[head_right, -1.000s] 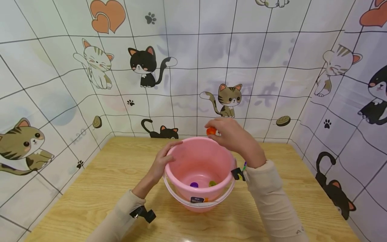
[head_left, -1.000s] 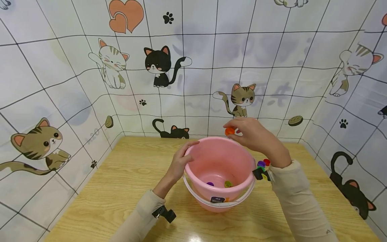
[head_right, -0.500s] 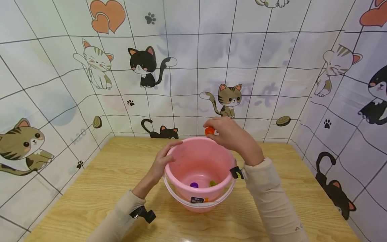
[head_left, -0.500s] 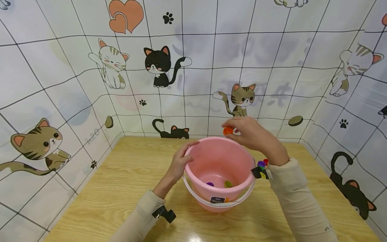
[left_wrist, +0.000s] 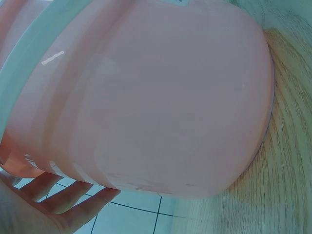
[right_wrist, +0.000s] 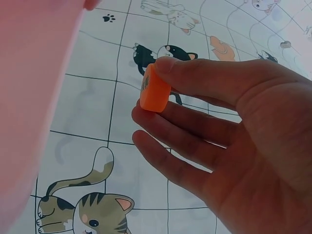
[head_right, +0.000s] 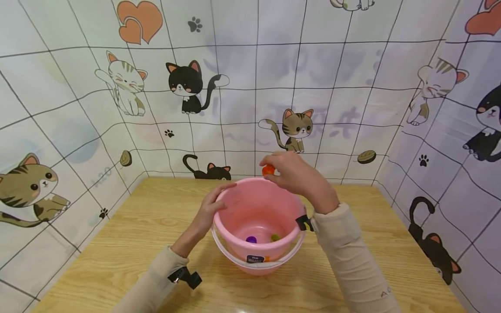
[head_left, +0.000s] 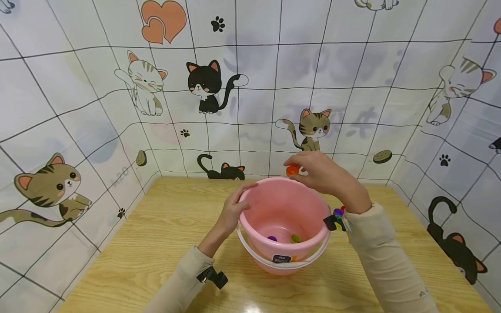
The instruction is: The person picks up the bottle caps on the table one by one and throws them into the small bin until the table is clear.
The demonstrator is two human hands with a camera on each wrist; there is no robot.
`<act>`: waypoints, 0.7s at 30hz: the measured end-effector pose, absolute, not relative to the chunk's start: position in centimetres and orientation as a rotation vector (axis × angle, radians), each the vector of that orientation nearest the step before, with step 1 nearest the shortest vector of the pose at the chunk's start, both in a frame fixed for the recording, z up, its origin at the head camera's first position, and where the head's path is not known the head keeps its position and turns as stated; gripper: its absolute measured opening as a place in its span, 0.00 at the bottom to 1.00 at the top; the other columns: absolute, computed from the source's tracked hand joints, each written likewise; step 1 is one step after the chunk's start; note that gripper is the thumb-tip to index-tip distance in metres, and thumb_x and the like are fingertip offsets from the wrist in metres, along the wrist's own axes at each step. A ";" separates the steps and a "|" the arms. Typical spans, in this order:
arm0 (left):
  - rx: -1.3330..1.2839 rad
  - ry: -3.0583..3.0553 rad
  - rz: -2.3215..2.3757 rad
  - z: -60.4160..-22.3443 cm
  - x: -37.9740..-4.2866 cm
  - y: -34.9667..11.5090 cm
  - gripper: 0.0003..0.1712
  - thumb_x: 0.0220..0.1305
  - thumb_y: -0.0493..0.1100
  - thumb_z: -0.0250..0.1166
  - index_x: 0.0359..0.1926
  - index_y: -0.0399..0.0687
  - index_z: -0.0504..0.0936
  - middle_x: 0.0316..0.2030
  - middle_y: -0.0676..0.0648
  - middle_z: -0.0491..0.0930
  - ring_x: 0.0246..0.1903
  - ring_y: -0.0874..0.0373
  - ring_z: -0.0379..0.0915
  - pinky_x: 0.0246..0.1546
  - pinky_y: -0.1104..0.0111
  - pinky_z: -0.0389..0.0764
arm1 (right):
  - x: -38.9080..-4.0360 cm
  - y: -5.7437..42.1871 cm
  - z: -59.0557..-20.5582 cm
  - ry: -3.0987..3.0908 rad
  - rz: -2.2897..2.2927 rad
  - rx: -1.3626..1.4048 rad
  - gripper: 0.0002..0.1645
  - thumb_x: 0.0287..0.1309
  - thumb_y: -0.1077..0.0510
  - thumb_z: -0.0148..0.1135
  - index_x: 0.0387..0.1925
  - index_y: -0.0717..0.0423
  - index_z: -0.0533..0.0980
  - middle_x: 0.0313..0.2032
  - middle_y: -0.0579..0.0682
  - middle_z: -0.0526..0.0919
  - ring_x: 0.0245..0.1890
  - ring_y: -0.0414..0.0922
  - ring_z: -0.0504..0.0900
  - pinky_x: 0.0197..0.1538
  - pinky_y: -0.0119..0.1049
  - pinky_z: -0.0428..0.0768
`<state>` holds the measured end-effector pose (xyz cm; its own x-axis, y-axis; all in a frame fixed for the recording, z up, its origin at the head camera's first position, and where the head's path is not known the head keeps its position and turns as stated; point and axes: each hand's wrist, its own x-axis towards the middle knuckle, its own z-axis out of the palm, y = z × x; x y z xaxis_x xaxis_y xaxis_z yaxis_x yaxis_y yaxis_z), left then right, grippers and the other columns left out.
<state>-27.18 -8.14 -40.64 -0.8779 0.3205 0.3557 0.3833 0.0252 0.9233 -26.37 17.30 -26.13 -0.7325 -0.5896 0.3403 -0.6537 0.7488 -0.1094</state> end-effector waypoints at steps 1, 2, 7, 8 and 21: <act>-0.762 -2.213 -2.027 -40.6 -27.2 -8.1 0.35 0.51 0.33 0.51 0.63 0.52 0.72 0.59 0.41 0.73 0.50 0.39 0.74 0.43 0.42 0.79 | -26.4 17.3 -26.1 -2.666 0.321 0.968 0.19 0.55 0.56 0.67 0.49 0.55 0.80 0.43 0.49 0.85 0.42 0.46 0.81 0.45 0.43 0.80; -0.764 -2.211 -2.032 -40.6 -27.2 -8.1 0.35 0.52 0.33 0.51 0.63 0.52 0.72 0.60 0.41 0.73 0.51 0.39 0.74 0.43 0.41 0.78 | -26.4 17.3 -26.1 -2.668 0.320 0.967 0.19 0.55 0.56 0.67 0.49 0.55 0.80 0.43 0.48 0.85 0.43 0.46 0.81 0.46 0.43 0.80; -0.762 -2.204 -2.045 -40.6 -27.1 -8.1 0.34 0.52 0.32 0.50 0.63 0.52 0.72 0.60 0.42 0.73 0.51 0.40 0.74 0.43 0.39 0.77 | -26.3 17.3 -26.1 -2.676 0.339 0.966 0.19 0.55 0.56 0.67 0.49 0.54 0.79 0.42 0.48 0.84 0.43 0.45 0.81 0.46 0.43 0.80; -0.760 -2.204 -2.044 -40.6 -27.1 -8.1 0.34 0.52 0.32 0.50 0.63 0.52 0.72 0.60 0.42 0.73 0.51 0.40 0.74 0.43 0.39 0.77 | -26.3 17.3 -26.1 -2.677 0.340 0.968 0.19 0.55 0.56 0.66 0.49 0.54 0.79 0.42 0.48 0.84 0.43 0.45 0.81 0.46 0.43 0.80; -0.766 -2.209 -2.045 -40.4 -27.1 -8.1 0.34 0.54 0.28 0.50 0.64 0.50 0.72 0.61 0.41 0.72 0.52 0.39 0.72 0.45 0.42 0.78 | -26.3 17.2 -26.1 -2.683 0.358 0.976 0.19 0.56 0.55 0.66 0.50 0.53 0.80 0.42 0.47 0.85 0.41 0.45 0.80 0.43 0.40 0.80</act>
<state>-27.14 -8.13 -40.44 -0.8778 0.3276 0.3495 0.3738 0.0120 0.9274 -26.27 17.15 -26.08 -0.7394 -0.5889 0.3262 -0.6538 0.7437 -0.1395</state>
